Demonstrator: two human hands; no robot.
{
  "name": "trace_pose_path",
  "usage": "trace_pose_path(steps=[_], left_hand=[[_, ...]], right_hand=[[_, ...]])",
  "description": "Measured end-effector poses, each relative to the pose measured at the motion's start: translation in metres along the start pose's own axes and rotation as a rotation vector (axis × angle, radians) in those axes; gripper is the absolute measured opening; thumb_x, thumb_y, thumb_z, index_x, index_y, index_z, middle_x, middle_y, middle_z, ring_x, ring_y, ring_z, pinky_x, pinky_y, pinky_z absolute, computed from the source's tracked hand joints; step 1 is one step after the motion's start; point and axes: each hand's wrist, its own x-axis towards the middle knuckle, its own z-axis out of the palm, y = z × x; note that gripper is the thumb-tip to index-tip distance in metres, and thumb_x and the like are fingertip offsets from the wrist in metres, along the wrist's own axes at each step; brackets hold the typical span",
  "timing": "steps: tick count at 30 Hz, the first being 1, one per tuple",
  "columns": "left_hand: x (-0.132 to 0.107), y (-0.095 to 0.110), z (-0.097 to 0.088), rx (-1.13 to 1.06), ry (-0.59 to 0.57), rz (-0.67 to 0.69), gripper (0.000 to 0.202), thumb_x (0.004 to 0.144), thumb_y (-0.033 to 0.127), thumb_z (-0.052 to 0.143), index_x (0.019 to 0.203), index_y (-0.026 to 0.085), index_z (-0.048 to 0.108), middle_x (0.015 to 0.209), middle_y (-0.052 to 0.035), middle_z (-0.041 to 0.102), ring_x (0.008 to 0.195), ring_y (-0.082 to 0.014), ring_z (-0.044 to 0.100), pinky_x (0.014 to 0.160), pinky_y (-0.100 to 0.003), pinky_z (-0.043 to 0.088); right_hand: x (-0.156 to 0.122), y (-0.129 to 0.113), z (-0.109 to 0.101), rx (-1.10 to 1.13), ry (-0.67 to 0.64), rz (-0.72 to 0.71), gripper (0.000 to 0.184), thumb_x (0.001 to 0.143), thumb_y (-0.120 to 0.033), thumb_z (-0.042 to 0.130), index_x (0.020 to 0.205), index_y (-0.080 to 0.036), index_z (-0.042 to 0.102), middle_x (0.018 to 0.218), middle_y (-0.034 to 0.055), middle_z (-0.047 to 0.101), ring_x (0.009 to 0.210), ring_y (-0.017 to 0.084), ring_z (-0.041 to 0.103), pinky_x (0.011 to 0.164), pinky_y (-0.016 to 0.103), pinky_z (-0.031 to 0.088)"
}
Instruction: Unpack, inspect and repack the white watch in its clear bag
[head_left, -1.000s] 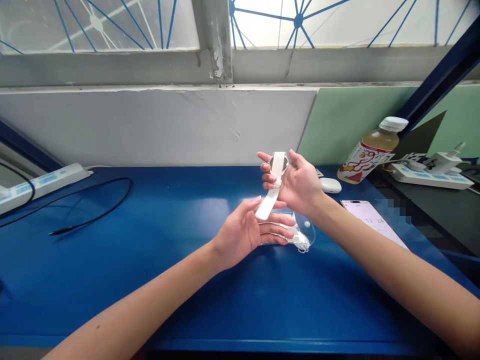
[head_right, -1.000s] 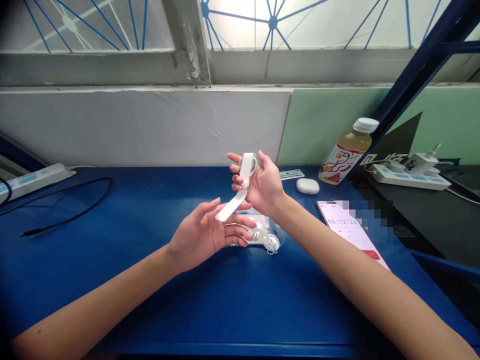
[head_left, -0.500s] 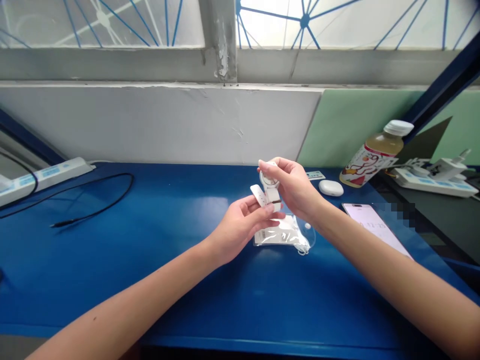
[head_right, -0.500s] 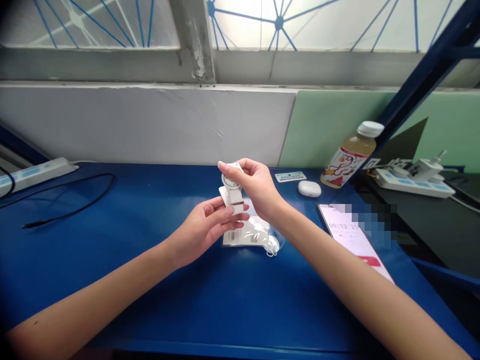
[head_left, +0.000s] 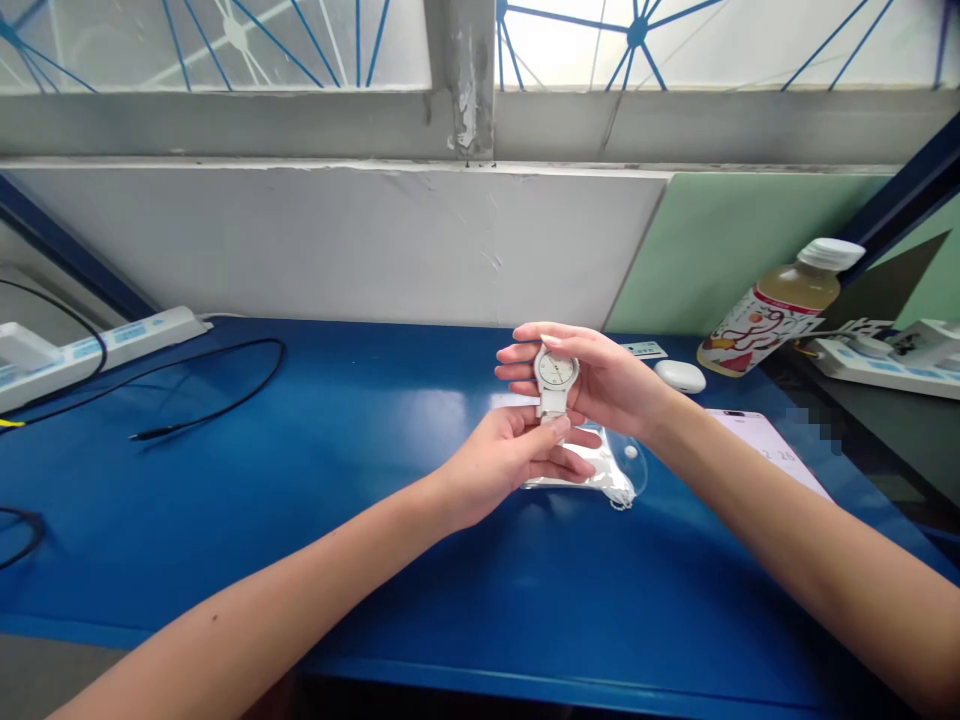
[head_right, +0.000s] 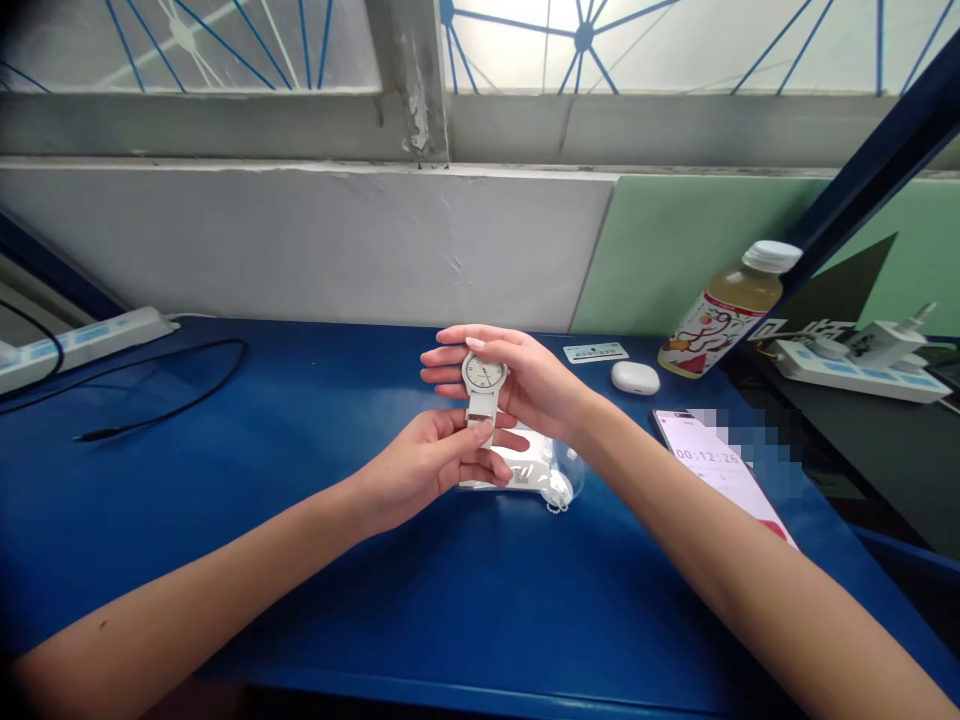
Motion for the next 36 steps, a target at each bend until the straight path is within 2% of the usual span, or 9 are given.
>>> trace_pose_path(steps=[8,12,16,19,22,24,28,33,36], left_hand=[[0.003,-0.001,0.006,0.106,0.158,-0.030,0.025,0.095,0.031,0.062,0.107,0.009,0.064,0.107,-0.0173,0.072,0.087,-0.0224,0.073,0.087,-0.038,0.056],[0.001,-0.005,0.003,0.353,0.230,0.200,0.028,0.095,0.038,0.060,0.106,0.013,0.063,0.098,-0.0109,0.072,0.083,-0.0225,0.072,0.079,-0.034,0.055],[-0.004,-0.006,-0.006,0.811,0.344,0.496,0.019,0.097,0.031,0.053,0.107,0.020,0.065,0.090,-0.0046,0.072,0.083,-0.0206,0.067,0.073,-0.028,0.048],[-0.003,-0.008,-0.013,1.096,0.401,0.613,0.022,0.094,0.026,0.055,0.112,0.022,0.066,0.092,-0.0044,0.072,0.083,-0.0221,0.064,0.074,-0.029,0.044],[0.001,-0.013,-0.018,1.376,0.356,0.623,0.029,0.094,0.024,0.051,0.120,0.020,0.064,0.100,-0.0081,0.072,0.089,-0.0252,0.064,0.079,-0.033,0.044],[0.003,-0.015,-0.018,1.450,0.289,0.648,0.032,0.094,0.022,0.051,0.124,0.019,0.062,0.111,-0.0105,0.071,0.099,-0.0277,0.064,0.087,-0.038,0.045],[0.003,-0.015,-0.012,1.472,0.182,0.702,0.034,0.093,0.017,0.053,0.125,0.017,0.063,0.116,-0.0126,0.071,0.107,-0.0299,0.064,0.093,-0.043,0.045],[0.002,-0.016,-0.004,1.497,0.110,0.715,0.033,0.093,0.015,0.051,0.122,0.020,0.065,0.111,-0.0114,0.072,0.108,-0.0294,0.064,0.094,-0.046,0.048],[0.003,-0.019,-0.004,1.497,0.119,0.720,0.035,0.092,0.014,0.050,0.122,0.021,0.065,0.110,-0.0111,0.072,0.109,-0.0291,0.063,0.096,-0.048,0.048]], right_hand=[[0.004,0.000,-0.004,-0.025,-0.013,-0.062,0.023,0.082,-0.016,0.057,0.100,-0.017,0.072,0.097,0.0073,0.077,0.098,0.021,0.071,0.095,0.039,0.053],[-0.003,-0.008,0.001,-0.176,0.050,-0.161,0.020,0.086,-0.019,0.056,0.096,-0.020,0.073,0.097,0.0060,0.076,0.101,0.022,0.069,0.094,0.040,0.053],[-0.027,-0.013,-0.002,-0.510,0.152,-0.348,0.018,0.091,-0.030,0.060,0.102,-0.024,0.072,0.106,0.0030,0.073,0.106,0.021,0.065,0.094,0.038,0.053],[-0.054,-0.008,-0.012,-0.717,0.249,-0.358,0.024,0.087,-0.034,0.067,0.110,-0.024,0.070,0.109,0.0040,0.071,0.097,0.021,0.069,0.086,0.038,0.058],[-0.079,0.003,-0.025,-0.722,0.275,-0.295,0.044,0.083,-0.035,0.072,0.125,-0.027,0.063,0.108,0.0061,0.073,0.084,0.023,0.072,0.073,0.039,0.062],[-0.091,0.010,-0.029,-0.721,0.314,-0.318,0.040,0.083,-0.035,0.073,0.122,-0.028,0.065,0.124,0.0079,0.068,0.082,0.021,0.072,0.071,0.038,0.062],[-0.104,0.018,-0.027,-0.833,0.323,-0.373,0.028,0.086,-0.030,0.070,0.114,-0.028,0.070,0.122,0.0068,0.067,0.097,0.023,0.068,0.078,0.036,0.060],[-0.108,0.017,-0.026,-0.908,0.347,-0.424,0.044,0.087,-0.028,0.069,0.129,-0.035,0.062,0.113,0.0042,0.070,0.095,0.022,0.068,0.076,0.036,0.059],[-0.108,0.018,-0.030,-1.027,0.300,-0.462,0.026,0.087,-0.028,0.067,0.112,-0.032,0.073,0.112,0.0061,0.071,0.099,0.025,0.067,0.078,0.038,0.058]])
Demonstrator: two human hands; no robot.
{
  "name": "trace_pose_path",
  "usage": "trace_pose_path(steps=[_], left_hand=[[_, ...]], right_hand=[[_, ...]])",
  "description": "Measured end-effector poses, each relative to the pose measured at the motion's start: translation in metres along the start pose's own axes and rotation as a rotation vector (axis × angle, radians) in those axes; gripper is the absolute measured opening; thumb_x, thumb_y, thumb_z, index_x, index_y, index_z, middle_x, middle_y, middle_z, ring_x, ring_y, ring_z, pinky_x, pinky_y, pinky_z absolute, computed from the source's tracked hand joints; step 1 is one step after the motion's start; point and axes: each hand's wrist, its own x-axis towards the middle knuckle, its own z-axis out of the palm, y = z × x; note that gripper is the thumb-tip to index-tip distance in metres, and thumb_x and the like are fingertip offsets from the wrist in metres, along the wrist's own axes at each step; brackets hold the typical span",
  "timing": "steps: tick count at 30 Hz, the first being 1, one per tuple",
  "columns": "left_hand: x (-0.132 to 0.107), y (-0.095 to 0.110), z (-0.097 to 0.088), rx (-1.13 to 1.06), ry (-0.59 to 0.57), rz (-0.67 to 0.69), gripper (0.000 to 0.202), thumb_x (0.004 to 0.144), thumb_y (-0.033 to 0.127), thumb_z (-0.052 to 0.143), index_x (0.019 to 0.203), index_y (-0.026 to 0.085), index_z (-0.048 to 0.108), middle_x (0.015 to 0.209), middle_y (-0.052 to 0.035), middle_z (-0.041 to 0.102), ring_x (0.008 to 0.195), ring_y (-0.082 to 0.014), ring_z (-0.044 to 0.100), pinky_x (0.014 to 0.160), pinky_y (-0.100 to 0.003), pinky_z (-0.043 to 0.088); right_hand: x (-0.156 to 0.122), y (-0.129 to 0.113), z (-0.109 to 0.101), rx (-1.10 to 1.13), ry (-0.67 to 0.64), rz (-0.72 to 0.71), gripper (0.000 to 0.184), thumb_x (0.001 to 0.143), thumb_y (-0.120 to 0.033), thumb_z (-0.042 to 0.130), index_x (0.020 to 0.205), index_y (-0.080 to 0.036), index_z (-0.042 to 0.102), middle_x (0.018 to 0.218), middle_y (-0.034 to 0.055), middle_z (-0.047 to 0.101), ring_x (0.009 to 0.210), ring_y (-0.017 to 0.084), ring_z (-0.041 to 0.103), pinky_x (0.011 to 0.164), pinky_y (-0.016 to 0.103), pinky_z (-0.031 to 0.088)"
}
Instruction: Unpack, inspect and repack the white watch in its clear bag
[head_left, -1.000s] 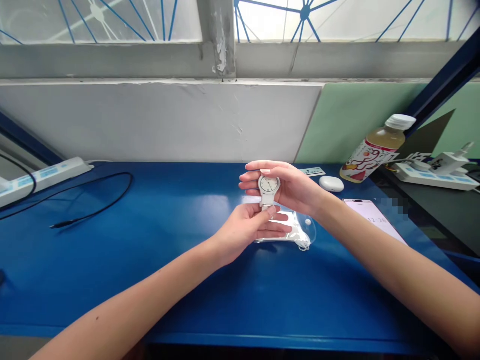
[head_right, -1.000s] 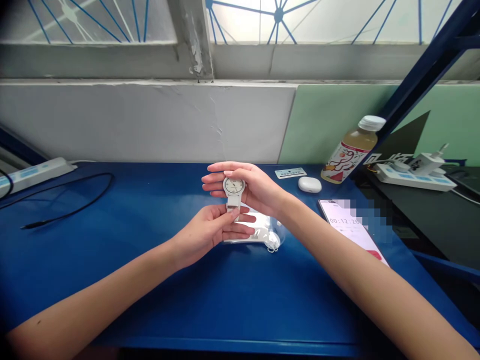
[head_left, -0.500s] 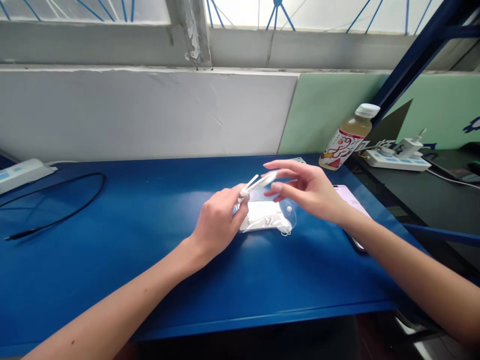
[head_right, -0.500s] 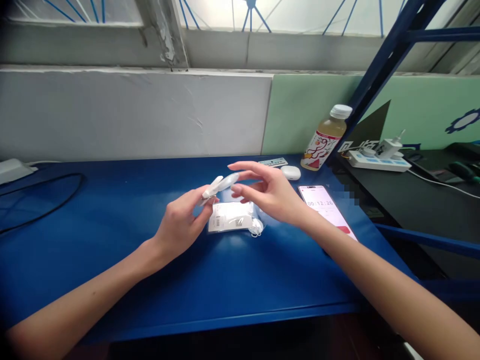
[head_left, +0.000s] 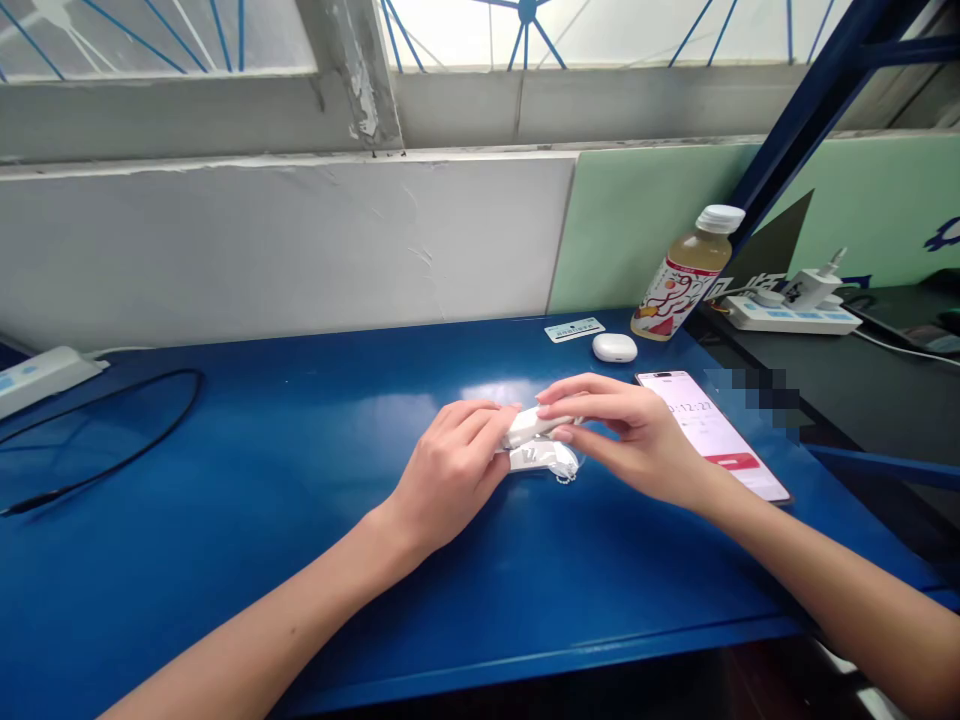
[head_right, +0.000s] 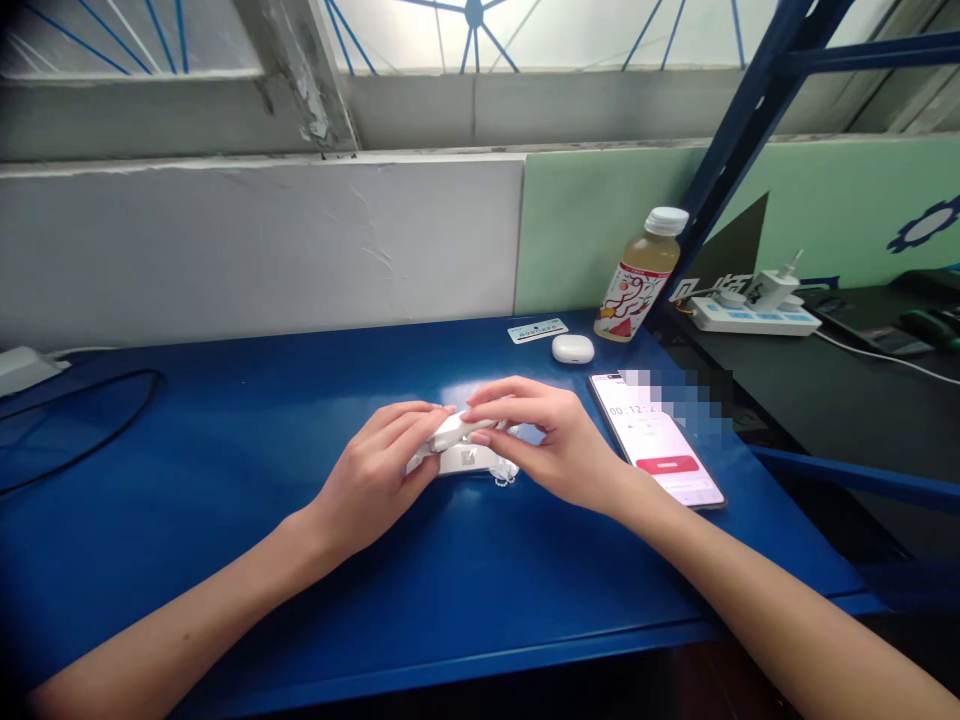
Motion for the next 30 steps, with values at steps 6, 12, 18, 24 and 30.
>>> trace_pose_path(steps=[6,12,18,24,30], left_hand=[[-0.002,-0.005,0.002,-0.129,-0.031,-0.101,0.060,0.090,0.022,0.060,0.147,0.021,0.040,0.126,-0.0129,0.065,0.124,-0.0299,0.055,0.103,-0.047,0.044],[-0.002,-0.012,-0.001,-0.205,-0.268,-0.183,0.091,0.084,0.034,0.072,0.156,0.021,0.018,0.148,-0.0188,0.046,0.139,-0.0334,0.040,0.113,-0.053,0.027],[-0.005,-0.022,-0.003,-0.158,-0.302,-0.175,0.073,0.093,0.031,0.061,0.154,0.020,0.023,0.151,-0.0171,0.043,0.142,-0.0300,0.036,0.118,-0.054,0.017],[-0.005,-0.028,-0.008,-0.029,-0.330,-0.153,0.065,0.096,0.030,0.054,0.152,0.022,0.022,0.152,-0.0159,0.041,0.142,-0.0300,0.036,0.116,-0.055,0.025],[-0.003,-0.025,-0.009,0.030,-0.317,-0.119,0.058,0.097,0.028,0.054,0.148,0.022,0.026,0.147,-0.0119,0.046,0.138,-0.0270,0.041,0.117,-0.053,0.027]], right_hand=[[0.001,0.002,-0.002,-0.037,0.074,0.034,0.012,0.086,-0.031,0.069,0.095,-0.028,0.077,0.104,0.0061,0.073,0.086,0.023,0.069,0.068,0.036,0.058],[0.005,0.006,-0.012,-0.073,0.155,0.118,0.008,0.084,-0.033,0.072,0.083,-0.025,0.074,0.097,0.0067,0.072,0.089,0.025,0.068,0.070,0.037,0.056],[0.007,0.014,-0.018,-0.197,0.116,0.138,0.011,0.086,-0.029,0.068,0.094,-0.024,0.072,0.097,0.0060,0.071,0.087,0.023,0.066,0.068,0.036,0.053],[0.008,0.023,-0.018,-0.294,-0.020,0.071,0.025,0.081,-0.009,0.059,0.097,-0.023,0.072,0.101,0.0050,0.068,0.088,0.021,0.065,0.067,0.033,0.050],[0.007,0.029,-0.015,-0.238,-0.051,0.123,0.024,0.085,-0.013,0.058,0.100,-0.023,0.073,0.105,0.0053,0.066,0.091,0.020,0.065,0.068,0.030,0.052]])
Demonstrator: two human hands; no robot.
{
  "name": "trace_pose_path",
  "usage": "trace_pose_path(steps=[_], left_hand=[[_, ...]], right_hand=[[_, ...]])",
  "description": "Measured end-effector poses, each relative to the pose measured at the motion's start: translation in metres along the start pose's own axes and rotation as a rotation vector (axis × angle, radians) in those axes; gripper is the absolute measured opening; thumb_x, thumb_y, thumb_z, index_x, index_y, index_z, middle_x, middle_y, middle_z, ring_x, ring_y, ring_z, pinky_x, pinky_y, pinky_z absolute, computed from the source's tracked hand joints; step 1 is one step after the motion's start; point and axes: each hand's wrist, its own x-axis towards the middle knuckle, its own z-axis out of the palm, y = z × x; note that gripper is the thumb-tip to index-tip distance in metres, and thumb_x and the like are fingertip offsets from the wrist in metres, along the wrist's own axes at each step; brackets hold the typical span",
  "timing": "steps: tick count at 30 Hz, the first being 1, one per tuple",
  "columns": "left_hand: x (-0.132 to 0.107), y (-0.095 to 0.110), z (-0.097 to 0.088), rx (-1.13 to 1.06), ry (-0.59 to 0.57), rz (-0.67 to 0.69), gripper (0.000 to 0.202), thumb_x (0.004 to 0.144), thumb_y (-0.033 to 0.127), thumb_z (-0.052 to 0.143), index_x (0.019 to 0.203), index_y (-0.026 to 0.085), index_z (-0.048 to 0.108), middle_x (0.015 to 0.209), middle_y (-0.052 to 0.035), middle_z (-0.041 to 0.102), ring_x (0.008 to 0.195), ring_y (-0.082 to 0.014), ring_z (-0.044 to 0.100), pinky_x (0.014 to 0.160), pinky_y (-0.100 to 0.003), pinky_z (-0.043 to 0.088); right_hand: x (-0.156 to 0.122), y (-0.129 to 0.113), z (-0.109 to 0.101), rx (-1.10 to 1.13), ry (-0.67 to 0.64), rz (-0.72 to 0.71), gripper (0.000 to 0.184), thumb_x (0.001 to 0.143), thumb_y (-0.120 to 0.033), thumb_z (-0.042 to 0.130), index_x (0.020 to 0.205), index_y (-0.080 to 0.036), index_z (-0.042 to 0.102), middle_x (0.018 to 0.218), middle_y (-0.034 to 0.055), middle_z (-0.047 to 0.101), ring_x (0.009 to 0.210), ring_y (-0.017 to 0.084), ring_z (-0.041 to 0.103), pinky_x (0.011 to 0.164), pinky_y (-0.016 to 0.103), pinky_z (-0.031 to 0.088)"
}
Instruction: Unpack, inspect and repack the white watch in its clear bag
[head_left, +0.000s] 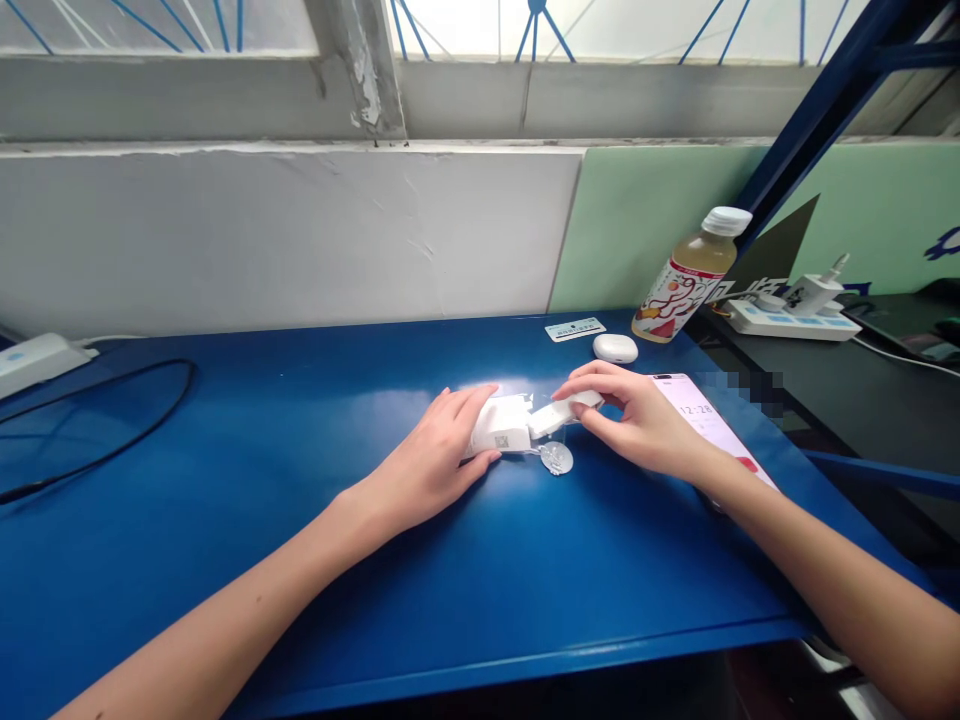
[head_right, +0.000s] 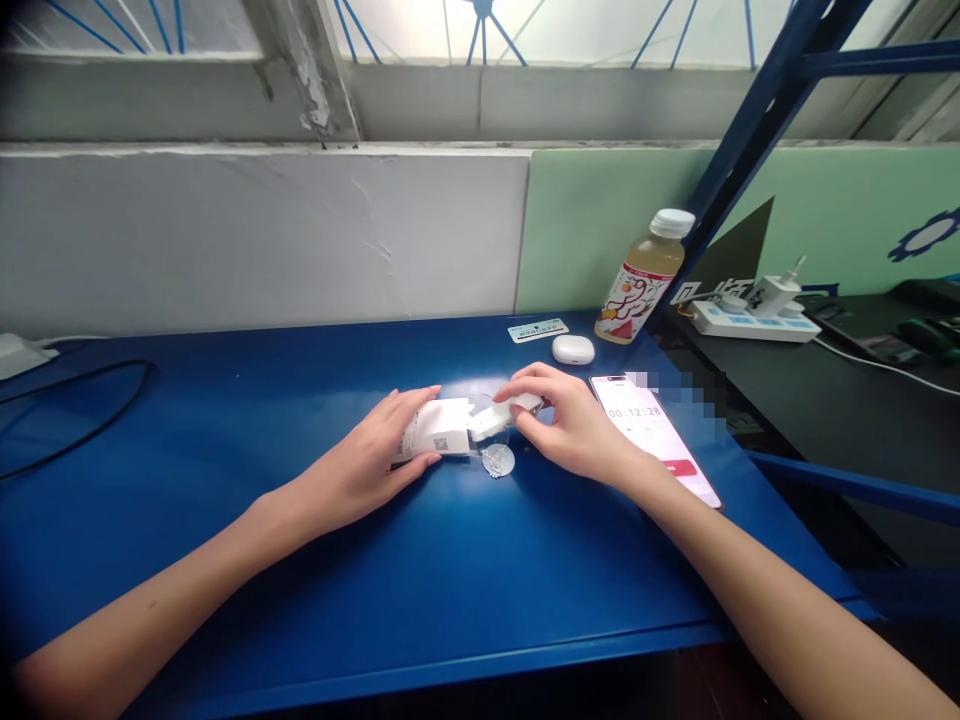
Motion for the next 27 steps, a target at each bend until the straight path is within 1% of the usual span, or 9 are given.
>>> trace_pose_path(steps=[4,7,10,13,15,17,21,27], left_hand=[[0.001,-0.001,0.001,0.014,0.035,-0.002,0.056,0.096,0.026,0.053,0.146,0.021,0.028,0.145,-0.0114,0.046,0.137,-0.0268,0.041,0.118,-0.053,0.025],[0.001,-0.002,0.001,0.017,0.037,-0.006,0.055,0.097,0.025,0.052,0.146,0.021,0.028,0.144,-0.0107,0.046,0.137,-0.0258,0.040,0.120,-0.054,0.021],[0.000,-0.002,0.001,0.013,0.036,-0.001,0.055,0.097,0.024,0.051,0.146,0.022,0.028,0.144,-0.0104,0.046,0.137,-0.0258,0.041,0.120,-0.055,0.021],[0.000,-0.002,0.002,0.006,0.034,0.001,0.055,0.097,0.025,0.052,0.146,0.022,0.028,0.144,-0.0103,0.046,0.137,-0.0261,0.040,0.120,-0.054,0.021],[-0.001,-0.002,0.002,0.002,0.030,0.001,0.054,0.097,0.026,0.052,0.146,0.022,0.029,0.144,-0.0103,0.046,0.137,-0.0261,0.040,0.120,-0.053,0.022],[-0.001,-0.002,0.002,-0.001,0.026,0.003,0.054,0.097,0.026,0.051,0.146,0.022,0.030,0.144,-0.0106,0.046,0.137,-0.0265,0.041,0.119,-0.053,0.022],[0.000,-0.003,0.001,-0.003,0.024,0.018,0.052,0.097,0.027,0.052,0.145,0.020,0.033,0.143,-0.0121,0.047,0.136,-0.0275,0.041,0.118,-0.054,0.024],[-0.001,-0.002,0.002,-0.006,0.011,0.036,0.050,0.098,0.030,0.051,0.144,0.020,0.034,0.142,-0.0120,0.048,0.135,-0.0265,0.042,0.118,-0.053,0.026]], right_hand=[[0.000,0.000,0.008,0.094,0.014,0.057,0.019,0.090,-0.022,0.059,0.102,-0.022,0.072,0.108,0.0070,0.065,0.095,0.020,0.066,0.075,0.031,0.056],[-0.001,0.000,0.010,0.097,-0.021,0.051,0.020,0.090,-0.022,0.059,0.106,-0.020,0.071,0.112,0.0081,0.065,0.097,0.020,0.066,0.078,0.030,0.057],[-0.002,-0.001,0.006,-0.033,-0.062,-0.038,0.022,0.091,-0.019,0.057,0.109,-0.020,0.070,0.113,0.0082,0.067,0.097,0.020,0.067,0.079,0.031,0.057],[-0.002,-0.001,-0.003,-0.246,-0.163,-0.157,0.024,0.092,-0.019,0.057,0.113,-0.021,0.068,0.118,0.0078,0.068,0.099,0.022,0.068,0.084,0.036,0.056],[-0.002,-0.001,-0.009,-0.355,-0.234,-0.194,0.026,0.093,-0.021,0.058,0.117,-0.023,0.067,0.122,0.0067,0.068,0.101,0.024,0.068,0.085,0.037,0.056],[-0.002,-0.001,-0.012,-0.419,-0.262,-0.208,0.027,0.093,-0.023,0.058,0.119,-0.024,0.067,0.123,0.0057,0.068,0.101,0.024,0.069,0.084,0.037,0.057],[-0.002,0.000,-0.011,-0.444,-0.236,-0.248,0.025,0.096,-0.025,0.055,0.118,-0.022,0.068,0.123,0.0061,0.070,0.102,0.024,0.070,0.084,0.034,0.057],[-0.004,0.004,0.002,-0.420,-0.188,-0.305,0.024,0.097,-0.025,0.054,0.115,-0.019,0.069,0.120,0.0071,0.072,0.103,0.023,0.070,0.088,0.034,0.056]])
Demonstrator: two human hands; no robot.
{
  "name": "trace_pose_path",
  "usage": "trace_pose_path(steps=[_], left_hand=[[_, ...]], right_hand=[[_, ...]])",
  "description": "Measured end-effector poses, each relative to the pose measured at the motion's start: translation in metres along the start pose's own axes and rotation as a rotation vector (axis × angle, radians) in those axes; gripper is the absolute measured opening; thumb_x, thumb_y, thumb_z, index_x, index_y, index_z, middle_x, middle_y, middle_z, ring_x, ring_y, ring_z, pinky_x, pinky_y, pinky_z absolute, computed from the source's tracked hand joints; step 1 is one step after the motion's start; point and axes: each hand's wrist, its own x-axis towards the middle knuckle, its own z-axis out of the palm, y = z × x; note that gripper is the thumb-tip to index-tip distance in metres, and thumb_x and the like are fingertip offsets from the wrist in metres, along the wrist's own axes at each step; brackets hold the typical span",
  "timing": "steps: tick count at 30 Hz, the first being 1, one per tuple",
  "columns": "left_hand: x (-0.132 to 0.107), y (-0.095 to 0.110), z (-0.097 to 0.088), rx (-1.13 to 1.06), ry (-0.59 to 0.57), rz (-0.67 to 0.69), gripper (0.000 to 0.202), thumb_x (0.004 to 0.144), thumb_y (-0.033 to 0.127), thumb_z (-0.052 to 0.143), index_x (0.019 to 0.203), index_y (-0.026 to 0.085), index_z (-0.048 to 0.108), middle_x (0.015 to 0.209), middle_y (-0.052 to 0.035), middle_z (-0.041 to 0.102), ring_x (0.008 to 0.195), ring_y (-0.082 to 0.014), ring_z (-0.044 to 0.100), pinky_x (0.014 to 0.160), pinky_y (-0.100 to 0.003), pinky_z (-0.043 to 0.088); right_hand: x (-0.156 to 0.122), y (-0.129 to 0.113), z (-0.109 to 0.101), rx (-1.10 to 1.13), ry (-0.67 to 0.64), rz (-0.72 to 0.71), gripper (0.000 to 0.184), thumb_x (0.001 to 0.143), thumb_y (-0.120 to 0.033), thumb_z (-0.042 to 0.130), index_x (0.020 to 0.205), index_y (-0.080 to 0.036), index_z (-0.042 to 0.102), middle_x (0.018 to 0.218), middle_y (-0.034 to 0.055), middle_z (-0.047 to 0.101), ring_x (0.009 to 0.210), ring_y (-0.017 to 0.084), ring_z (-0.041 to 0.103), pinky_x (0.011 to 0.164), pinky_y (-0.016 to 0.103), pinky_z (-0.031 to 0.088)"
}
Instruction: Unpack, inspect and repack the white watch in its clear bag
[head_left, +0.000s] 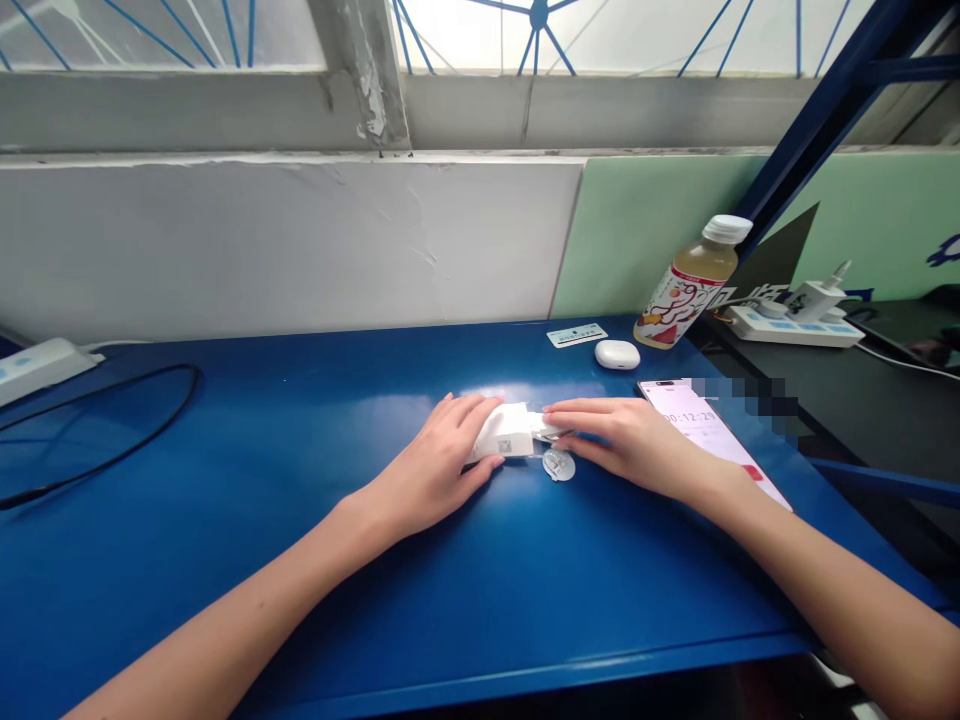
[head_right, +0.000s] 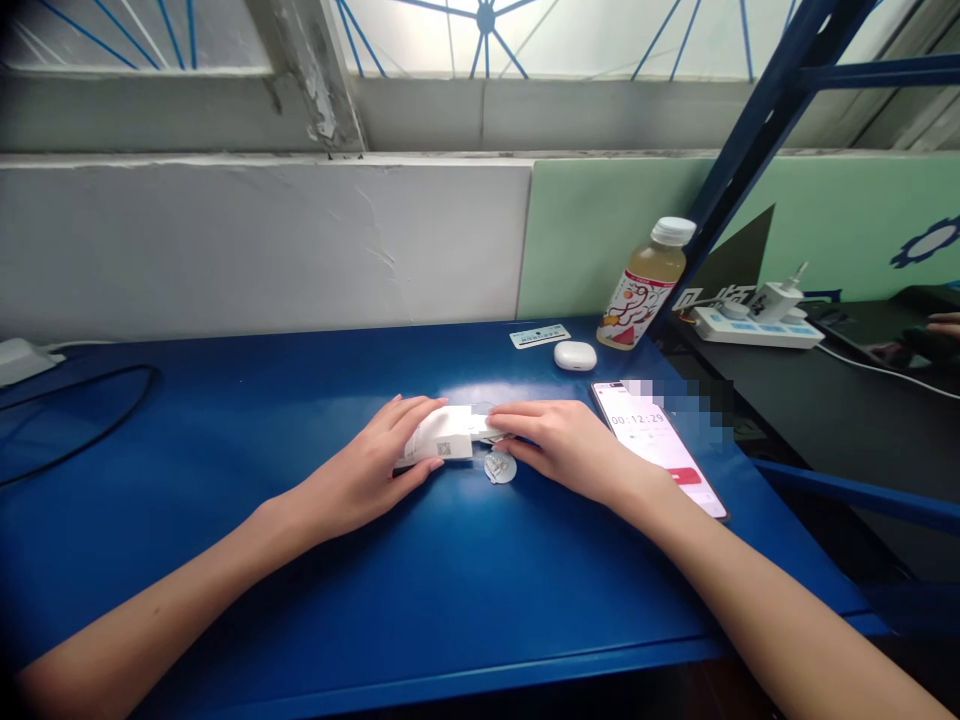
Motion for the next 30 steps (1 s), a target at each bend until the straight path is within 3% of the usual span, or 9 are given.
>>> trace_pose_path(steps=[7,11,23,27,30], left_hand=[[0.000,0.004,0.000,0.024,0.000,0.018,0.052,0.097,0.031,0.053,0.144,0.020,0.034,0.141,-0.0116,0.050,0.133,-0.0265,0.044,0.116,-0.052,0.029],[0.000,0.003,-0.002,0.037,0.013,-0.001,0.053,0.096,0.031,0.055,0.144,0.019,0.036,0.139,-0.0125,0.052,0.131,-0.0279,0.046,0.113,-0.051,0.035],[0.001,0.004,-0.002,0.028,0.034,0.001,0.049,0.096,0.033,0.056,0.141,0.020,0.041,0.137,-0.0116,0.054,0.127,-0.0294,0.049,0.106,-0.048,0.043],[0.000,0.004,0.002,0.023,0.048,0.000,0.048,0.095,0.033,0.057,0.139,0.020,0.043,0.137,-0.0117,0.054,0.127,-0.0294,0.049,0.106,-0.047,0.044],[-0.001,0.005,0.005,0.006,0.058,0.004,0.047,0.096,0.033,0.056,0.139,0.021,0.043,0.137,-0.0121,0.053,0.127,-0.0299,0.049,0.105,-0.046,0.045]], right_hand=[[0.001,-0.003,0.001,-0.051,0.004,0.025,0.023,0.094,-0.025,0.059,0.113,-0.019,0.069,0.118,0.0080,0.071,0.101,0.023,0.069,0.084,0.034,0.056],[0.000,0.000,-0.008,-0.126,0.005,0.086,0.023,0.093,-0.027,0.060,0.111,-0.019,0.070,0.102,0.0079,0.075,0.088,0.024,0.071,0.073,0.034,0.056],[-0.003,-0.006,-0.012,-0.101,-0.073,0.130,0.029,0.093,-0.019,0.048,0.115,-0.020,0.067,0.088,0.0076,0.073,0.078,0.023,0.069,0.067,0.034,0.053],[-0.003,-0.013,-0.007,0.041,-0.054,0.155,0.036,0.091,-0.016,0.048,0.123,-0.019,0.063,0.098,0.0081,0.074,0.085,0.023,0.070,0.074,0.035,0.054],[-0.005,-0.019,-0.003,0.163,-0.056,0.160,0.050,0.090,-0.016,0.049,0.140,-0.018,0.048,0.109,0.0099,0.072,0.093,0.023,0.069,0.078,0.035,0.056]])
